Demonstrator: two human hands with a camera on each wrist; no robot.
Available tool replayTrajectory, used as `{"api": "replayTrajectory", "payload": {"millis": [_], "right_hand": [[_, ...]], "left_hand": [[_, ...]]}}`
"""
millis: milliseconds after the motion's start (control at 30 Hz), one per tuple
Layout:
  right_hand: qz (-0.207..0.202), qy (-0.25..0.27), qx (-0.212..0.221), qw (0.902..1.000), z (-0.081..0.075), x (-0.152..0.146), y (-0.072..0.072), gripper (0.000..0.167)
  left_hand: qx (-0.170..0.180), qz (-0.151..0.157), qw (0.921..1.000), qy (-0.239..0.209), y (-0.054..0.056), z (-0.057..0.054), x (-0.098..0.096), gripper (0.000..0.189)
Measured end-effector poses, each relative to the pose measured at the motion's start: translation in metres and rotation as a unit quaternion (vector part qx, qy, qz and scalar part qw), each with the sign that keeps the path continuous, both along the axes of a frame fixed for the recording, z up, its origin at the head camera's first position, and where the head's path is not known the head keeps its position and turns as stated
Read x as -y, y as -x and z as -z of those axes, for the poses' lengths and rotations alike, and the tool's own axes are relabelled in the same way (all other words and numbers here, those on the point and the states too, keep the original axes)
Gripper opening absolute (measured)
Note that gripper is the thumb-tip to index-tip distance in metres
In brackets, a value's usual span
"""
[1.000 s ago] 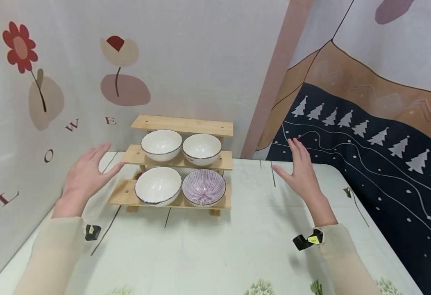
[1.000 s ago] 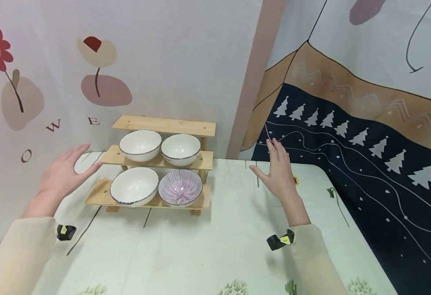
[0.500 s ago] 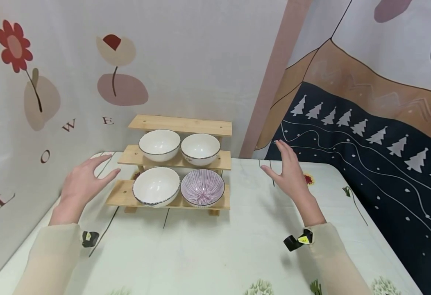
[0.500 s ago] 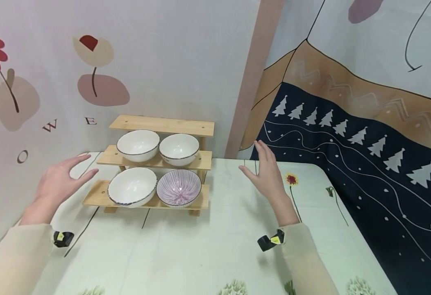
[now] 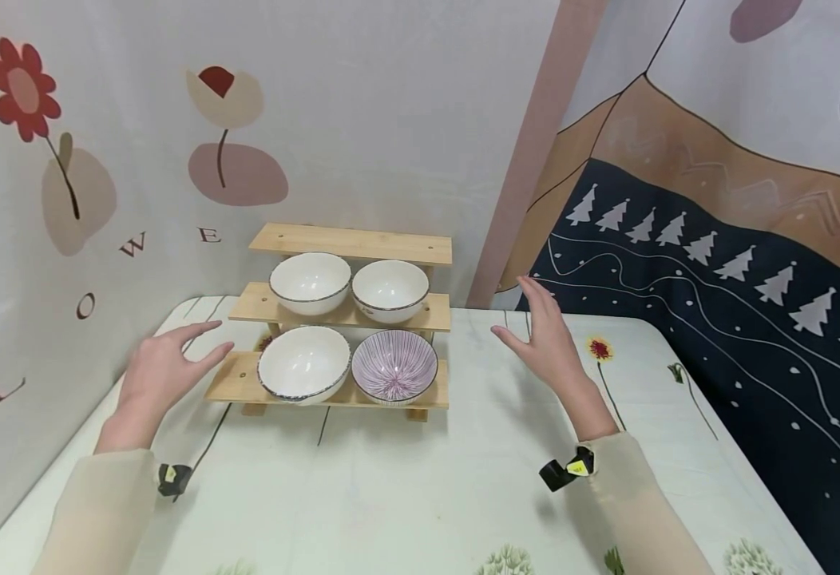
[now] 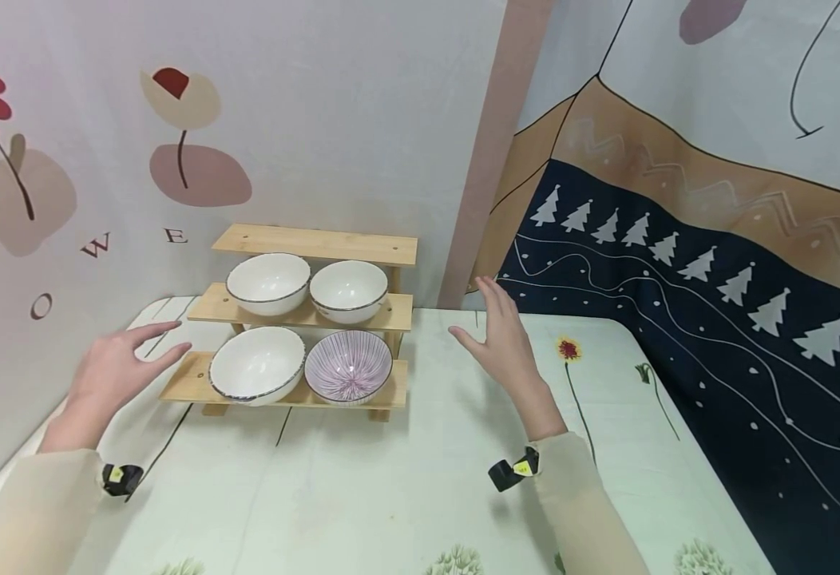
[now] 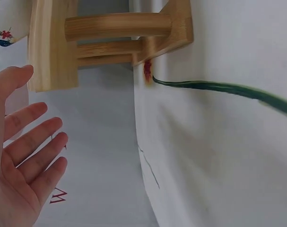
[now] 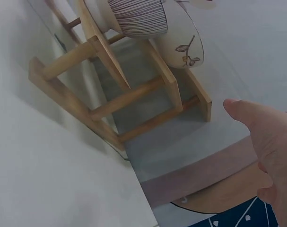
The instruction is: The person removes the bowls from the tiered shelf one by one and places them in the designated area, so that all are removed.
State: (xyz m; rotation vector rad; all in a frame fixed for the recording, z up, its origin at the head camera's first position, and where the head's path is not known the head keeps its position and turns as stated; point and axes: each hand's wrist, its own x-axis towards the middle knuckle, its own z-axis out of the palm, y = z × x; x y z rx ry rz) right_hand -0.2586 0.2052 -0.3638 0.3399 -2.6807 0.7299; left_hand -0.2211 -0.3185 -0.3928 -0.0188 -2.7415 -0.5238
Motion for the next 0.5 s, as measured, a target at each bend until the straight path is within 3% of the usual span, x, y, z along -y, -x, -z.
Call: {"api": "replayTrajectory", "payload": {"millis": [500], "right_hand": [[-0.016, -0.003, 0.001, 0.9999, 0.003, 0.016, -0.001, 0.084]], "left_hand": [[0.024, 0.009, 0.9994, -0.025, -0.003, 0.013, -0.004, 0.053]]}}
